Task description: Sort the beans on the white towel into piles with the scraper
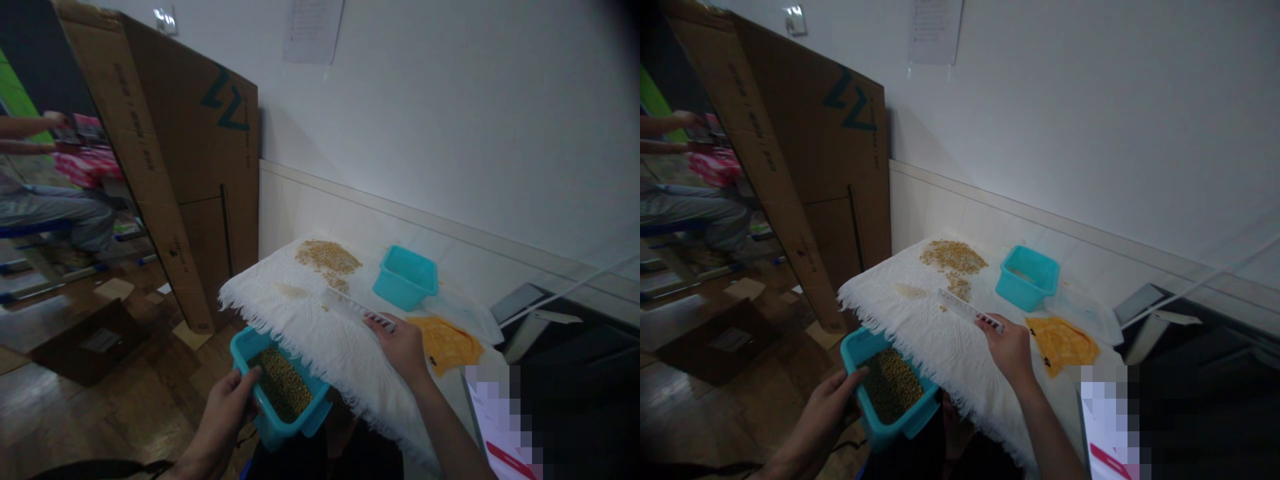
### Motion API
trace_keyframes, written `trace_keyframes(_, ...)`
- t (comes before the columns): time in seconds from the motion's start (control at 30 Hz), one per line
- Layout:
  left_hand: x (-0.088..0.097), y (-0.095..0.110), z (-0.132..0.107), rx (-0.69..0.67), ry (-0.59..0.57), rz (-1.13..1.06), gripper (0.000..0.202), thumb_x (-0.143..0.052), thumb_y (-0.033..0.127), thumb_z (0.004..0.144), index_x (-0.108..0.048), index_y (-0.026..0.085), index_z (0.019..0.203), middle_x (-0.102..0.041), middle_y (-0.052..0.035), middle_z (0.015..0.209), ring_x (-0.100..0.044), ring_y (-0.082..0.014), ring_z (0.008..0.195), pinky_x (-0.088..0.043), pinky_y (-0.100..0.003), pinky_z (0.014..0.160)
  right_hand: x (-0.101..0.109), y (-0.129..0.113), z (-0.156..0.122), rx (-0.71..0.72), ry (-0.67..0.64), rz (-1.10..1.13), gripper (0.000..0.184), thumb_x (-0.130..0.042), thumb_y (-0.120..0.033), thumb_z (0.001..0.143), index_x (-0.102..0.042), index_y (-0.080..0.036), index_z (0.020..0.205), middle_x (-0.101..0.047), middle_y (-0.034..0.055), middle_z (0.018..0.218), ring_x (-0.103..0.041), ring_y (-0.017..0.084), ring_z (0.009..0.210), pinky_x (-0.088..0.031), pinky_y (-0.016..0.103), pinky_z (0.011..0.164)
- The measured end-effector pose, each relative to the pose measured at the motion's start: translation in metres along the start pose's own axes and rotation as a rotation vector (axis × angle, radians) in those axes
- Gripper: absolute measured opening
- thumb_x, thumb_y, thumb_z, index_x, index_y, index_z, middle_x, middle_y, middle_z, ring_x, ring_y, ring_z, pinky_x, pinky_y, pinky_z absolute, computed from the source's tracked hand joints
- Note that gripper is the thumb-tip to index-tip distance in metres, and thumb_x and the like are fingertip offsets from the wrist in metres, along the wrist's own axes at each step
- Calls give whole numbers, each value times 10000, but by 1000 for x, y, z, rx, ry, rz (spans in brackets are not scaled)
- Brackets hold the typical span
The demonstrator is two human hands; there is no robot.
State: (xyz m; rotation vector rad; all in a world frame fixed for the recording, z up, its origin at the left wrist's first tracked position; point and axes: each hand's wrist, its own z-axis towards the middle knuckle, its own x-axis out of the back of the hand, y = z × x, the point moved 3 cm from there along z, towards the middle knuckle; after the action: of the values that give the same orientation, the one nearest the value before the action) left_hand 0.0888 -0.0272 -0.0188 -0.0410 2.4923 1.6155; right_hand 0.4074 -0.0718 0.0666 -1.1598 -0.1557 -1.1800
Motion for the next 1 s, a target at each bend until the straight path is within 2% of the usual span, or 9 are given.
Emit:
trace_keyframes(0.17, 1, -2, 2, -18, 3, 21, 416, -755, 567, 658, -548, 214, 579, -509, 68, 454, -448, -102, 406, -365, -224, 425, 0, -1, -2, 7, -34, 0, 326, -624, -486, 844, -795, -211, 886, -790, 46, 770, -739, 228, 669, -544, 268, 560)
trace_keyframes(0.4, 3, -6, 7, -37, 16, 31, 435, -748, 586, 657, -536, 216, 567, -513, 59, 422, -429, -99, 390, -328, -216, 401, -5, -15, -14, 43, -70, 79, 227, -643, -399, 840, -801, -240, 873, -797, 31, 824, -757, 235, 734, -591, 293, 651)
trace_keyframes(0.63, 3, -7, 7, -26, 19, 14, 405, -752, 541, 668, -532, 217, 565, -500, 64, 439, -439, -99, 402, -350, -218, 406, -8, -40, -44, 125, -56, 134, 179, -651, -338, 852, -808, -253, 865, -797, 30, 859, -770, 229, 782, -616, 292, 743)
trace_keyframes(0.77, 2, -5, 5, -22, -4, 6, 398, -753, 536, 676, -555, 206, 575, -523, 54, 447, -449, -97, 408, -357, -214, 413, -8, -60, -66, 180, -38, 154, 184, -642, -331, 869, -807, -251, 852, -796, 27, 826, -771, 217, 748, -619, 270, 727)
trace_keyframes(0.9, 1, -3, 3, -16, -24, 7, 399, -743, 542, 698, -564, 202, 594, -534, 52, 458, -456, -98, 417, -375, -219, 435, -6, -68, -74, 103, -70, 188, 208, -639, -359, 880, -803, -238, 839, -792, 18, 776, -760, 195, 669, -600, 220, 642)
trace_keyframes(1.0, 1, -3, 3, -15, -26, -3, 396, -748, 544, 690, -574, 197, 610, -534, 56, 456, -453, -96, 415, -371, -216, 436, 4, -55, -59, 19, -30, 144, 297, -628, -464, 875, -801, -224, 848, -791, 43, 774, -756, 215, 667, -584, 235, 600)
